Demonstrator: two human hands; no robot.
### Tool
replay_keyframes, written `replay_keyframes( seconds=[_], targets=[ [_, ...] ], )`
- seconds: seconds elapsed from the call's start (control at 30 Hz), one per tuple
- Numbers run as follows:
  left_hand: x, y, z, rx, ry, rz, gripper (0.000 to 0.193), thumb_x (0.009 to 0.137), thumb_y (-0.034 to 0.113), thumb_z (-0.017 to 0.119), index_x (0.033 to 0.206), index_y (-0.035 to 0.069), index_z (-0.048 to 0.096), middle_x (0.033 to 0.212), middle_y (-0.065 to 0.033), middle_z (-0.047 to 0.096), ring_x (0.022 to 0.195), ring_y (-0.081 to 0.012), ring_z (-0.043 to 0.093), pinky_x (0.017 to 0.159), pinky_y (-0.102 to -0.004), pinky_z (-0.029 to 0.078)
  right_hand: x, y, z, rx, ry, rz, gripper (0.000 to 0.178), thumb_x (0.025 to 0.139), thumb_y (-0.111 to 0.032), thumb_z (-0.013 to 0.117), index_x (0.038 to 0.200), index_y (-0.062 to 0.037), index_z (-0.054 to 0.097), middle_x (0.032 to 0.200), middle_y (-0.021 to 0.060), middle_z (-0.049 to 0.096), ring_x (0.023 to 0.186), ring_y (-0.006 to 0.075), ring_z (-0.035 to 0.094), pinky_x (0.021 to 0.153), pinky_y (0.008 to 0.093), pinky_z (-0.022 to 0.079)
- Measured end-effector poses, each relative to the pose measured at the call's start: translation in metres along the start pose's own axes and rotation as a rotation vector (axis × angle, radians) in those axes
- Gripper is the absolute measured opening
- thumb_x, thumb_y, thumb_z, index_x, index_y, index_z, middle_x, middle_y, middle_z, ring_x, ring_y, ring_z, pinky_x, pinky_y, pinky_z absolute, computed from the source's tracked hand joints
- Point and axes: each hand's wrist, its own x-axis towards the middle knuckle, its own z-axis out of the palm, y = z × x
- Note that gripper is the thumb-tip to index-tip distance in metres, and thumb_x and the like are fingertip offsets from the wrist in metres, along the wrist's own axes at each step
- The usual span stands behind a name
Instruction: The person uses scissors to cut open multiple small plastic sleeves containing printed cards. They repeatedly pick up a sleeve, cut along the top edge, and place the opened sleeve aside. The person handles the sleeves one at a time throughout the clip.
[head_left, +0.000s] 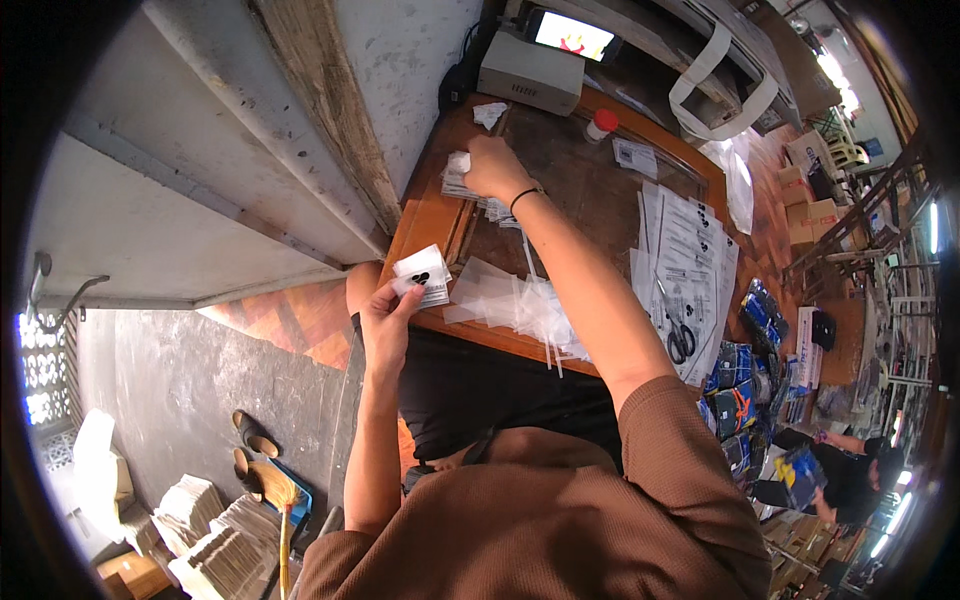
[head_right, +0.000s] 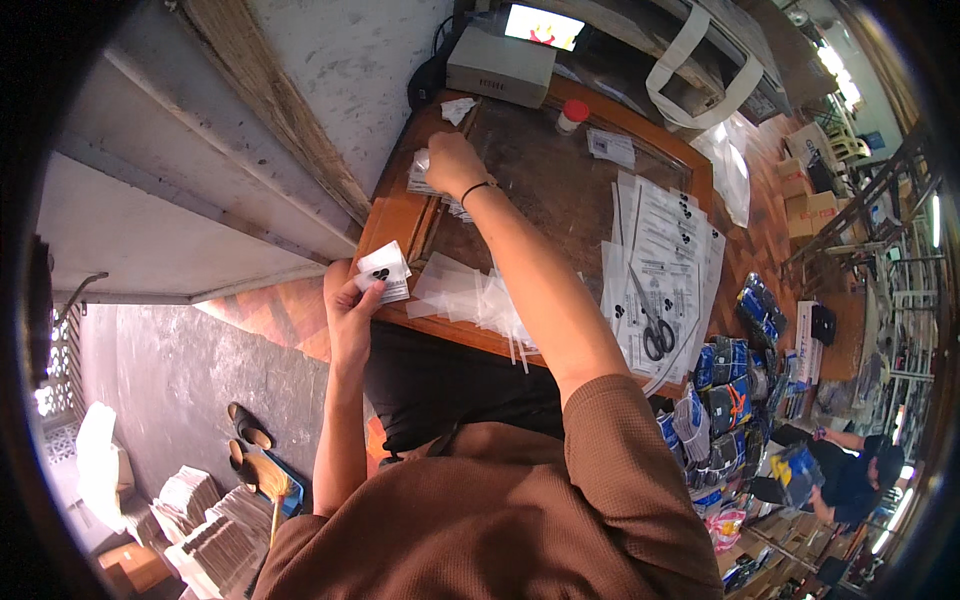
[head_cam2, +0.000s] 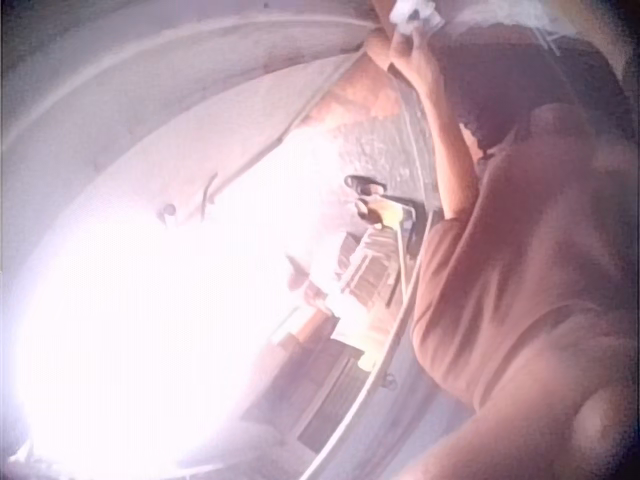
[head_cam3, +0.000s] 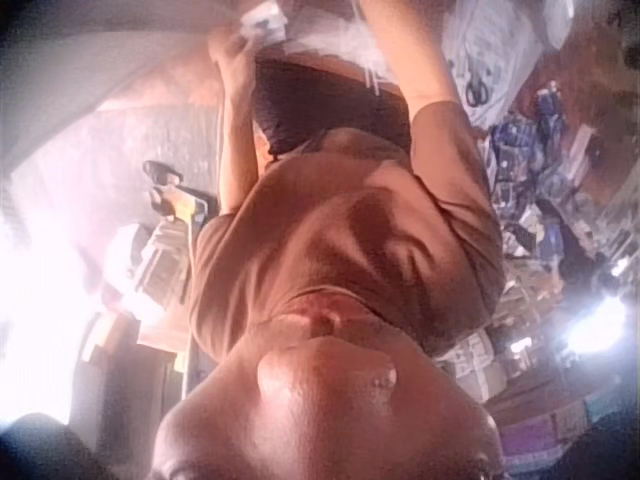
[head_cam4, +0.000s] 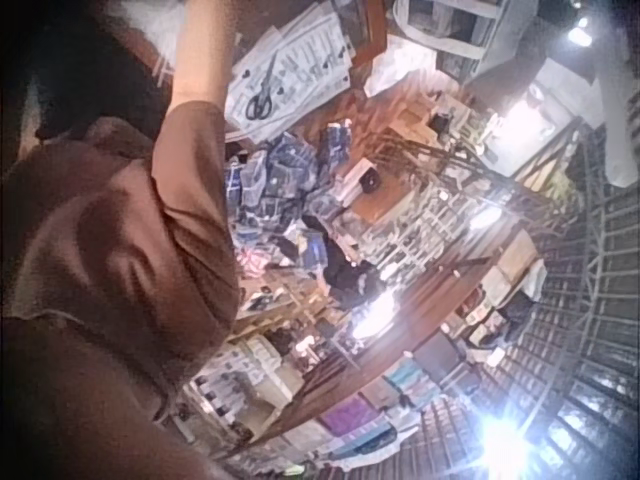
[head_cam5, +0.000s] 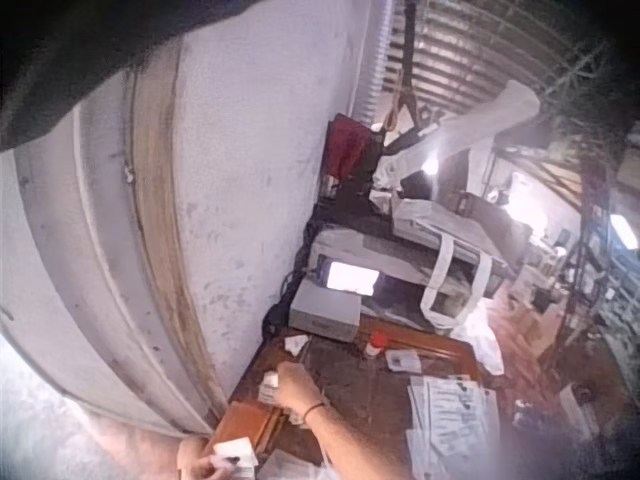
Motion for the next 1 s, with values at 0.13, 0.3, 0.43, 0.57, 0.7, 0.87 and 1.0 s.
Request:
replay_keyframes(
  seconds=[0.13, 0.3, 0.43, 0.57, 0.7, 0.87, 1.0],
  targets=[
    [-0.001, 0.004, 0.005, -0.004, 0.008, 0.009, 0.013, 0.098, 0.008, 0.071, 0.106, -0.002, 0.073, 0.097, -0.001, 0.073, 0.087, -0.0066, 0.064, 0.079, -0.0226, 0.05, -0.003, -0.007, -0.003, -0.06, -0.012, 0.039, 0.021, 0.08, 0.0, 0.067, 0.1, 0.0047, 0.07, 0.107, 0.0286, 0.072, 0.105, 0.0434, 0.07, 0.091, 0.0486, 0.058],
    [-0.002, 0.006, 0.004, 0.004, 0.013, -0.002, 0.014, 0.098, 0.008, 0.071, 0.106, -0.003, 0.073, 0.098, -0.0018, 0.073, 0.089, -0.0074, 0.065, 0.082, -0.0229, 0.05, -0.003, -0.014, -0.009, -0.101, -0.061, 0.085, 0.022, 0.082, -0.003, 0.067, 0.103, 0.0021, 0.071, 0.107, 0.0275, 0.072, 0.104, 0.042, 0.07, 0.091, 0.0475, 0.058],
    [-0.001, 0.005, 0.005, 0.03, -0.001, -0.009, 0.015, 0.098, 0.008, 0.071, 0.107, -0.004, 0.072, 0.098, -0.0023, 0.074, 0.09, -0.0073, 0.065, 0.084, -0.0227, 0.05, 0.003, 0.005, 0.006, -0.087, 0.027, 0.014, 0.022, 0.083, -0.004, 0.067, 0.104, -0.0007, 0.072, 0.106, 0.025, 0.073, 0.104, 0.042, 0.07, 0.092, 0.0475, 0.057],
    [-0.001, 0.006, 0.004, 0.017, 0.002, -0.004, 0.016, 0.098, 0.009, 0.072, 0.107, -0.004, 0.072, 0.098, -0.0024, 0.074, 0.089, -0.0072, 0.065, 0.083, -0.0229, 0.05, -0.005, 0.0, 0.011, -0.121, 0.121, 0.003, 0.027, 0.083, -0.005, 0.067, 0.109, -0.0037, 0.072, 0.107, 0.0215, 0.074, 0.104, 0.0399, 0.07, 0.093, 0.0471, 0.056],
    [-0.001, 0.006, 0.005, 0.009, 0.005, -0.004, 0.015, 0.098, 0.009, 0.071, 0.106, -0.004, 0.072, 0.098, -0.0028, 0.074, 0.089, -0.0073, 0.065, 0.083, -0.0232, 0.051, -0.012, -0.012, -0.011, 0.096, 0.056, 0.051, 0.032, 0.081, -0.009, 0.075, 0.113, -0.0071, 0.072, 0.111, 0.0188, 0.074, 0.105, 0.0375, 0.07, 0.092, 0.0443, 0.056],
    [-0.001, 0.004, 0.003, 0.008, -0.013, 0.015, 0.015, 0.098, 0.009, 0.071, 0.106, -0.004, 0.072, 0.097, -0.0031, 0.074, 0.088, -0.007, 0.065, 0.082, -0.023, 0.051, -0.019, -0.032, -0.024, 0.199, 0.267, -0.084, 0.033, 0.081, -0.005, 0.073, 0.114, -0.0068, 0.072, 0.112, 0.0184, 0.073, 0.104, 0.0376, 0.07, 0.09, 0.0461, 0.056],
    [-0.001, 0.005, 0.004, 0.019, -0.01, 0.013, 0.016, 0.098, 0.01, 0.071, 0.106, -0.004, 0.072, 0.096, -0.0026, 0.074, 0.087, -0.0069, 0.065, 0.081, -0.0226, 0.051, -0.018, -0.034, -0.018, 0.013, 0.231, -0.273, 0.031, 0.081, -0.001, 0.066, 0.11, -0.006, 0.072, 0.103, 0.0179, 0.074, 0.1, 0.0385, 0.069, 0.085, 0.0492, 0.056]
  ],
)
